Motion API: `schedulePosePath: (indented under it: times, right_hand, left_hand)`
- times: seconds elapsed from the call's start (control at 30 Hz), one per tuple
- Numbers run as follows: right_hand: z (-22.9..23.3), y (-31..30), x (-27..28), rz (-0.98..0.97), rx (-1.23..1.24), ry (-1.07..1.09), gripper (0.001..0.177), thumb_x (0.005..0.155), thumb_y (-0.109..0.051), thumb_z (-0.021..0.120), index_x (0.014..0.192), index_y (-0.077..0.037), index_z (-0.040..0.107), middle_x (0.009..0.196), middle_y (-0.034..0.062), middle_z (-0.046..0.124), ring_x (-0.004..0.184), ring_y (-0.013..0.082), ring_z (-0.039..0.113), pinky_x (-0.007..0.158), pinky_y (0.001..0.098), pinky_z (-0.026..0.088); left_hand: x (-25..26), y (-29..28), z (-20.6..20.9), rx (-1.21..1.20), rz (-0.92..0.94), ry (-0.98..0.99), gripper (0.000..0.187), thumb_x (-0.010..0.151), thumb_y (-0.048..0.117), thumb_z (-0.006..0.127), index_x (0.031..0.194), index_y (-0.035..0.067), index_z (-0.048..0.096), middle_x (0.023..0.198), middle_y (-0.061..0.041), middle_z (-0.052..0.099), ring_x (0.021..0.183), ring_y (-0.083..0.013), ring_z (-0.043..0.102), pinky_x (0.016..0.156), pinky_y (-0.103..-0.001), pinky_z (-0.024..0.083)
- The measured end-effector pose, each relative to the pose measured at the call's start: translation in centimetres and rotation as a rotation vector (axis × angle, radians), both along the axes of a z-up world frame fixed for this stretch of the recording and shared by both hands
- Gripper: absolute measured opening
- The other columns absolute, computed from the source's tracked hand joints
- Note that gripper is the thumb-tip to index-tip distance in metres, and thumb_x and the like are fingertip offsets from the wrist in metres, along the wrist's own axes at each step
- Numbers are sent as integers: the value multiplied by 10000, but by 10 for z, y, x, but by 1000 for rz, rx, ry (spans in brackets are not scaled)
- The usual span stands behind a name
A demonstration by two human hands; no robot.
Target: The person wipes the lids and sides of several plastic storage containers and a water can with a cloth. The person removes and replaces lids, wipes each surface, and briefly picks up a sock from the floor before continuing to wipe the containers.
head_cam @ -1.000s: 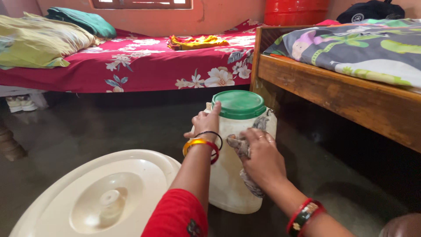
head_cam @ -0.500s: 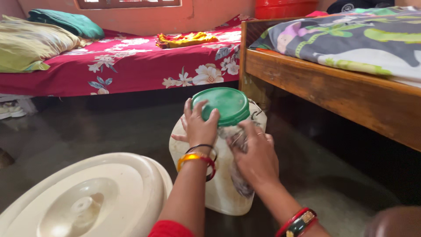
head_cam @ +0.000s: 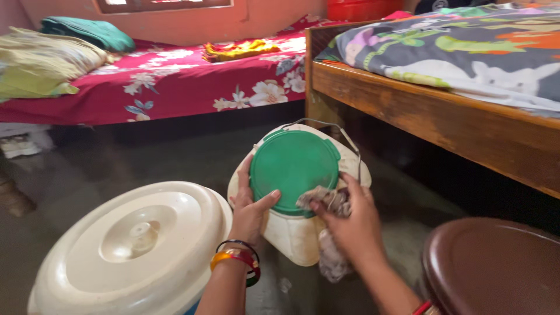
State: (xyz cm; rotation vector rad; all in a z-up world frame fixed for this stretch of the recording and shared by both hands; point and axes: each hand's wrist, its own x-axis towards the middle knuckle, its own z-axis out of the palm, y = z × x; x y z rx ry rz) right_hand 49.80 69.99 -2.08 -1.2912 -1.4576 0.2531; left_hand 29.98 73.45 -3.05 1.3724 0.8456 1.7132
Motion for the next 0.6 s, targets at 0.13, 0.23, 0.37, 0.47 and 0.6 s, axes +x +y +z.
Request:
schedulePosePath:
  times: [0.13,0.23,0.37,0.47,0.6]
  right_hand:
    - [-27,-29,-3,-44,-121,13,855,632,-222,882,1413,-197,533,1190,133,642,1062,329,661,860,439,533]
    - [-43,-29,0,-76,-145,-54,837,621,-114,853,1385,-197,522,1245,117,621,1116,370,627,857,471,516]
    - [-50,-13,12,-88,-220,-220,790,648,-78,824,1371,-254,557,1231,82,633,1131,370,621,908,454,518]
    - [-46,6,14,-47,-266,-313,781,647,-80,828,1358,-278,574,1243,66,640,1128,370,621,924,451,519]
    - [-36,32,18,-2,-401,-363,678,685,-161,835,1307,-258,583,1211,93,654,1111,351,663,927,451,541]
  left_hand:
    - [16,-8,-41,1,-72,-289,992,623,-187,584,1528,151,358,1467,-74,472,1341,-273,507,1078,-406,478]
    - [36,-2,-98,-249,11,-399,954,681,-193,550,1533,197,369,1457,-21,521,1336,-232,535,1078,-371,469]
    - [66,31,-170,-341,45,-570,926,734,-162,609,1532,222,336,1395,-83,571,1217,-278,604,914,-421,568]
    - [81,57,-208,-516,97,-685,826,820,-39,676,1523,245,346,1343,-109,588,1122,-304,639,812,-472,592]
    - [97,84,-232,-546,85,-869,764,793,136,780,1452,182,396,1260,-136,649,1018,-312,707,778,-471,611]
